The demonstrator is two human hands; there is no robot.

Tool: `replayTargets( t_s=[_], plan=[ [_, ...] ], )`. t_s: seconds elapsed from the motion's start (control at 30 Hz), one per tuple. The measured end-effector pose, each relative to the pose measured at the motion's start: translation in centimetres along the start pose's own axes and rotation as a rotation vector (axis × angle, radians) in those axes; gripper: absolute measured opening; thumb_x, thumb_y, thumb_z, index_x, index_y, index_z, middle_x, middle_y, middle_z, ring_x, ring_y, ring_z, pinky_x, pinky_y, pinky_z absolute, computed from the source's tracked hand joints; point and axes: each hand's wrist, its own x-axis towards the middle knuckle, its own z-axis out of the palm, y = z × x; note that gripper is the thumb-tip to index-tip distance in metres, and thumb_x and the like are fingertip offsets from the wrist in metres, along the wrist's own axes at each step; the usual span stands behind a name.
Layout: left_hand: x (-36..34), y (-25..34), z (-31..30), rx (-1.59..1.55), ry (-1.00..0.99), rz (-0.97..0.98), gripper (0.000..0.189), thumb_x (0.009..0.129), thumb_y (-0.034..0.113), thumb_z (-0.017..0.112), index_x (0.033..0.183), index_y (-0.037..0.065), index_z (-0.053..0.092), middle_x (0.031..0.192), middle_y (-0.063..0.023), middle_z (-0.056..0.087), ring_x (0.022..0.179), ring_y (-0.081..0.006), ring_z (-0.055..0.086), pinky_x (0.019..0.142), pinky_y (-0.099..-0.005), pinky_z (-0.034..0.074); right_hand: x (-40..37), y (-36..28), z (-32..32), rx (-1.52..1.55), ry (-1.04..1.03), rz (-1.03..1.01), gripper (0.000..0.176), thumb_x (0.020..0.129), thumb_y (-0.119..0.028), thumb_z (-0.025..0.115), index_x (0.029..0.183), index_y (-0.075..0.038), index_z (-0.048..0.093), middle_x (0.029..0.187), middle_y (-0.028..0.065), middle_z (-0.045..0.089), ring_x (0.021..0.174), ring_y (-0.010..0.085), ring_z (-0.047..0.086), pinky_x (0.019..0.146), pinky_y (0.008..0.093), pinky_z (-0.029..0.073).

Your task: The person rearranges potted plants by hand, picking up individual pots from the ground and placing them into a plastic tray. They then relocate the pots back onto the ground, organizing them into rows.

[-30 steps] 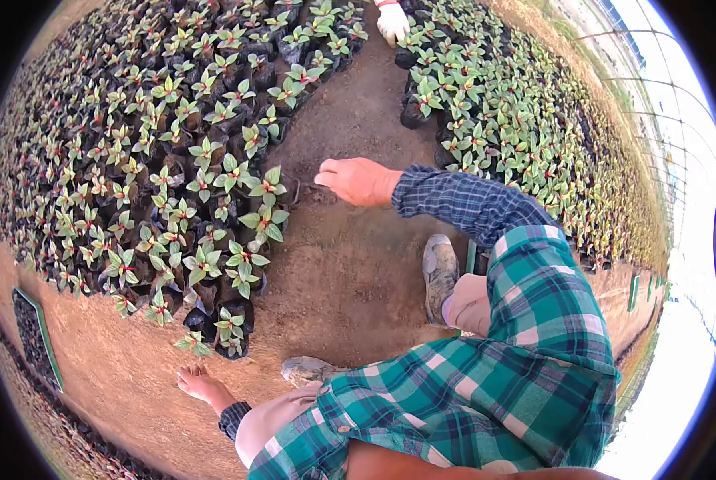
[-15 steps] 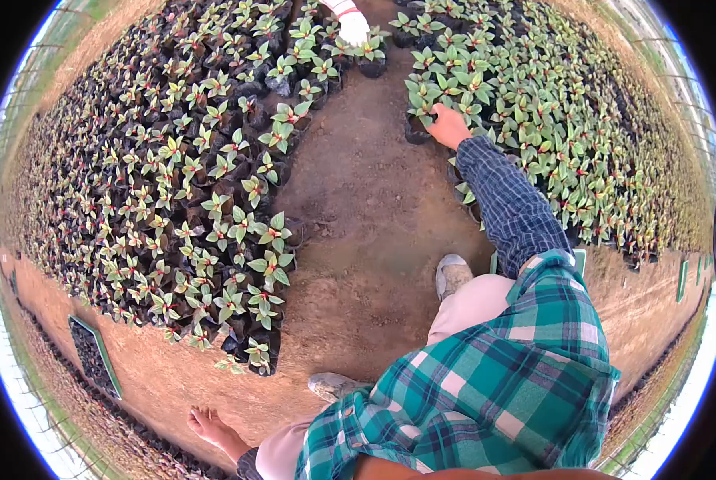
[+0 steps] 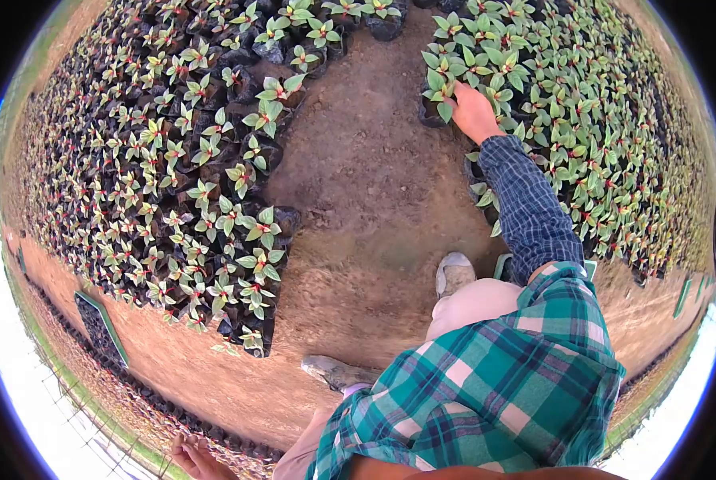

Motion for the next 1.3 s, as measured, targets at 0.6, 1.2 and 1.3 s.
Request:
replayTargets(
  t_s=[0.6,1.2,1.3],
  plan=[
    [-3.2,-2.0,0.0,0.33,-0.278,-0.052,0.019,0.098,0.013,0.049,0.114,0.004,0.055,0.09,-0.0024,0.051,0.081,-0.0106,0.049,0.07,-0.0242,0.041,-1.7,-22.1,7.7,0.352,-0.309,-0.399,0.021,0.077,-0.019,0.063,0.084,-0.001,0.056,0.077,0.0188,0.062,0.074,0.0377,0.063,0.066,0.0479,0.05],
    [-1.0,-4.0,-0.6,0.372,-0.374,-0.328,0.025,0.095,0.019,0.061,0.117,0.009,0.058,0.104,-0.0035,0.057,0.084,-0.0113,0.053,0.066,-0.0234,0.046,3.7,-1.0,1.8,-0.242,-0.052,0.135,0.042,0.084,-0.013,0.065,0.121,-0.006,0.048,0.102,0.0264,0.054,0.088,0.0439,0.06,0.077,0.0494,0.051],
    [-1.2,-4.1,-0.8,0.394,-0.395,-0.174,0.024,0.095,0.019,0.061,0.117,0.009,0.059,0.104,-0.0021,0.056,0.083,-0.0108,0.052,0.066,-0.0232,0.045,4.3,-0.2,2.4,-0.262,-0.057,0.074,0.027,0.084,-0.01,0.063,0.107,-0.004,0.052,0.096,0.0239,0.057,0.089,0.043,0.06,0.075,0.0504,0.05]
  ],
)
